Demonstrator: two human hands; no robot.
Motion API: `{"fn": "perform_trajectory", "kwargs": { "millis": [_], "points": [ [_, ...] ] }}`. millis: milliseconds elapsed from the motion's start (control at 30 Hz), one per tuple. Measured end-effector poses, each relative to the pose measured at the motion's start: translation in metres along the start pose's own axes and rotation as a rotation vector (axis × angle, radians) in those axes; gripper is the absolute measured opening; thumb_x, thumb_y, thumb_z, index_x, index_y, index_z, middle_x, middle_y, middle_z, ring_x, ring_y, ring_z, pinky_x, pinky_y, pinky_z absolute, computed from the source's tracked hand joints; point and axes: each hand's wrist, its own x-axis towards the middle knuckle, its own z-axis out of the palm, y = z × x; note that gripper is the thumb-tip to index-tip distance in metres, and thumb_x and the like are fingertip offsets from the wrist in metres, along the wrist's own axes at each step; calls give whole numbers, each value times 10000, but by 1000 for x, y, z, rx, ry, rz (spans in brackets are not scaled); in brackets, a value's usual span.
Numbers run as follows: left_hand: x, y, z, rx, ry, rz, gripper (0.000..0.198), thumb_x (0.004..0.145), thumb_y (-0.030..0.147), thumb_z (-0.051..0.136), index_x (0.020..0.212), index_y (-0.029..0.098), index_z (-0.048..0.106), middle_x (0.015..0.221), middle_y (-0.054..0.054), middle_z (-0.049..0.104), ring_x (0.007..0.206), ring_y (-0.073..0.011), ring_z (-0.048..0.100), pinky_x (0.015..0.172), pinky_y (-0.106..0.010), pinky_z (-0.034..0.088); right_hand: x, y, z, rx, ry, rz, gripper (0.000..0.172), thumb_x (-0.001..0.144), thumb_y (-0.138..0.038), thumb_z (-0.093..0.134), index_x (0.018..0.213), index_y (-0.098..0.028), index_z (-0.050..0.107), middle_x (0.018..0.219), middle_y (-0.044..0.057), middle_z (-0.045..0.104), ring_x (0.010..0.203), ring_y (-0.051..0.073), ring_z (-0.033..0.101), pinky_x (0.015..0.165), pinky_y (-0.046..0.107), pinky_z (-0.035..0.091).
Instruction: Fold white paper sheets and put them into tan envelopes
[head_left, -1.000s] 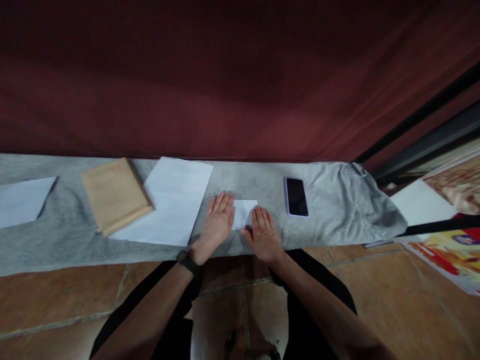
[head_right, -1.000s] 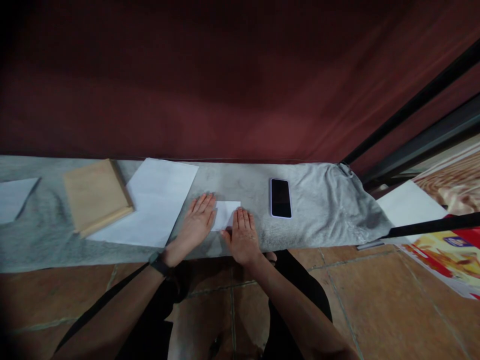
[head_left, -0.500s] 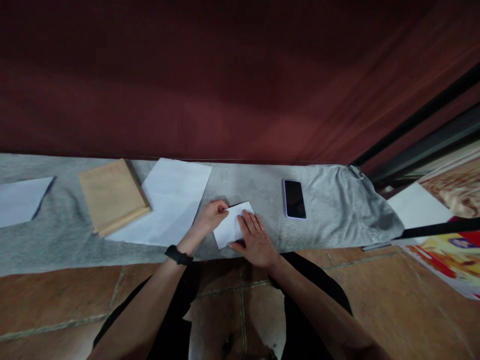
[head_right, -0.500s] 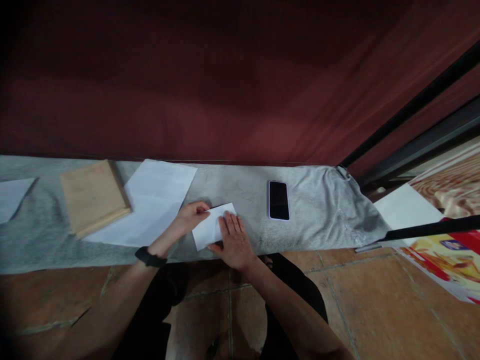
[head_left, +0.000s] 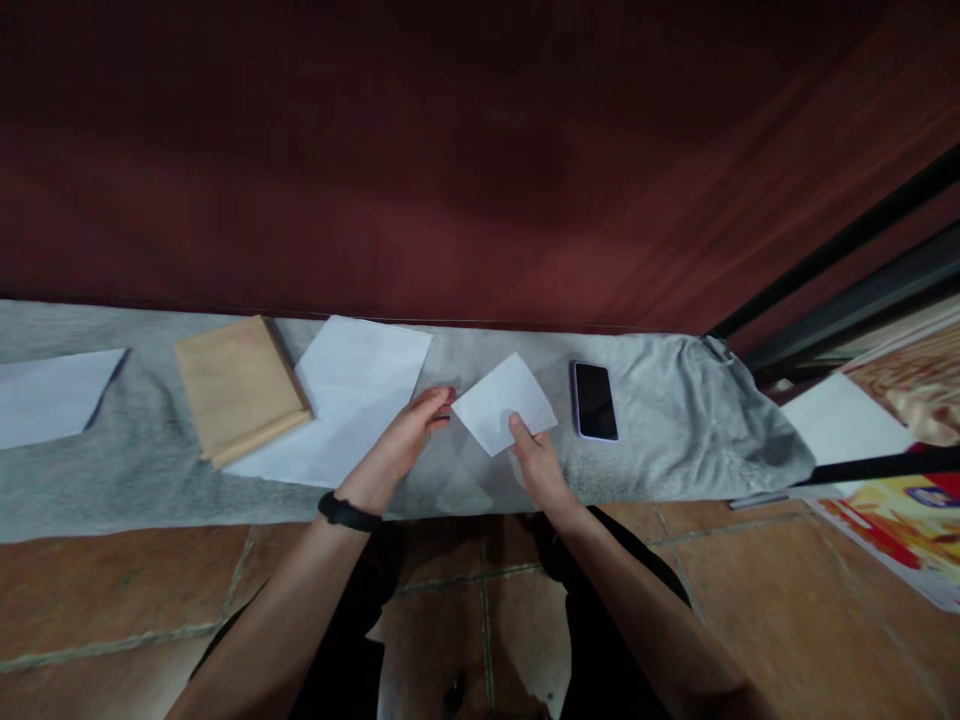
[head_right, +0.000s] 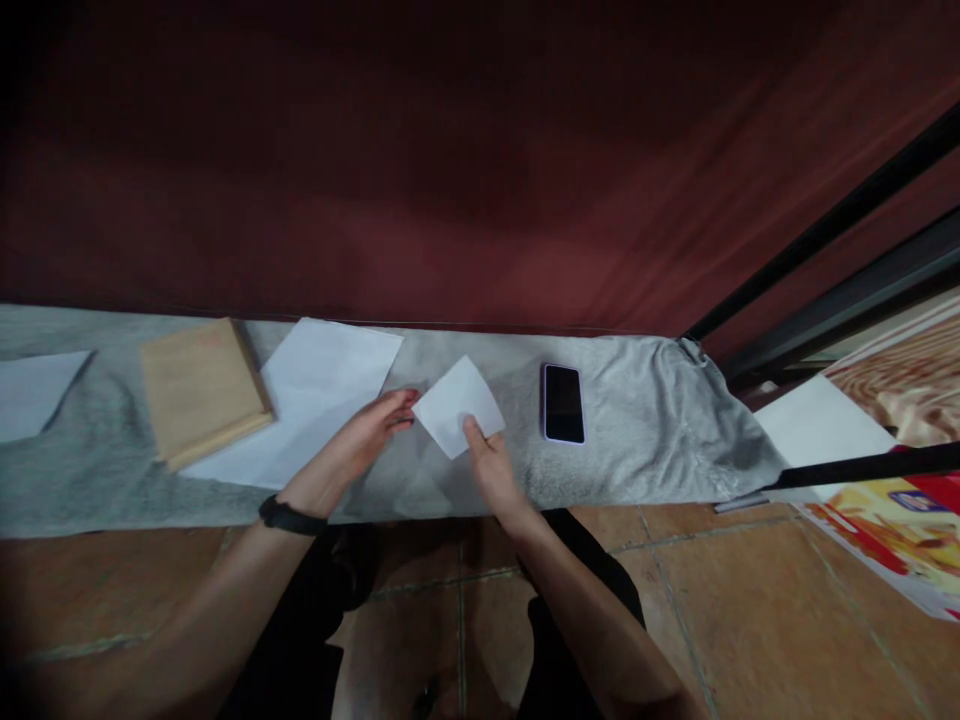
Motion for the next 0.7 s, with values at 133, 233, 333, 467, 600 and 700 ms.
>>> {"fn": "perform_trajectory", "kwargs": {
  "millis": [133, 233, 333, 467, 600, 700],
  "points": [
    [-4, -13, 2, 57, -99, 24, 478, 699, 376, 787, 1124, 175, 703, 998, -49, 741, 889, -189, 663, 761, -278, 509, 2, -3, 7, 604, -26, 291, 541, 1006, -551, 472, 1386, -180, 574, 1207, 103, 757, 1068, 243, 730, 906, 378, 589],
    [1, -21, -5, 173, -51, 63, 372, 716, 309, 722, 1060, 168, 704, 810, -5, 699, 733, -166, 628, 662, -263, 479, 2, 2, 2, 779, 2, 450, 468, 795, -485, 756, 1181, -231, 681, 1112, 50, 778, 980, 236, 731, 778, 332, 598],
    [9, -28, -15, 443, 14, 164, 344, 741, 203, 621, 1072, 182, 712, 741, 13, 670, 681, -164, 605, 634, -264, 474, 9, 15, -8, 684, 68, 512, 398, 707, -426, 777, 1044, -227, 705, 961, 20, 770, 842, 219, 711, 644, 296, 560],
    [15, -32, -20, 738, 55, 277, 430, 789, 123, 565, 1188, 199, 703, 784, 5, 691, 720, -172, 628, 707, -291, 522, 20, 30, -17, 354, 79, 451, 424, 741, -336, 687, 1143, -204, 670, 780, -16, 711, 680, 190, 651, 629, 298, 527],
    [13, -30, -13, 975, 102, 355, 503, 841, 85, 551, 1325, 184, 646, 998, -58, 732, 880, -204, 684, 869, -339, 558, 17, 25, -18, -156, -20, 286, 554, 856, -255, 577, 1404, -179, 548, 861, 33, 739, 759, 225, 693, 752, 343, 551],
    [4, -29, -4, 1165, 139, 457, 523, 876, 54, 488, 1373, 165, 606, 1232, -123, 680, 1032, -226, 690, 973, -370, 550, 11, 14, -18, -460, -113, 220, 605, 921, -214, 520, 1521, -197, 447, 1041, 89, 766, 916, 264, 731, 852, 370, 552]
  ]
}}
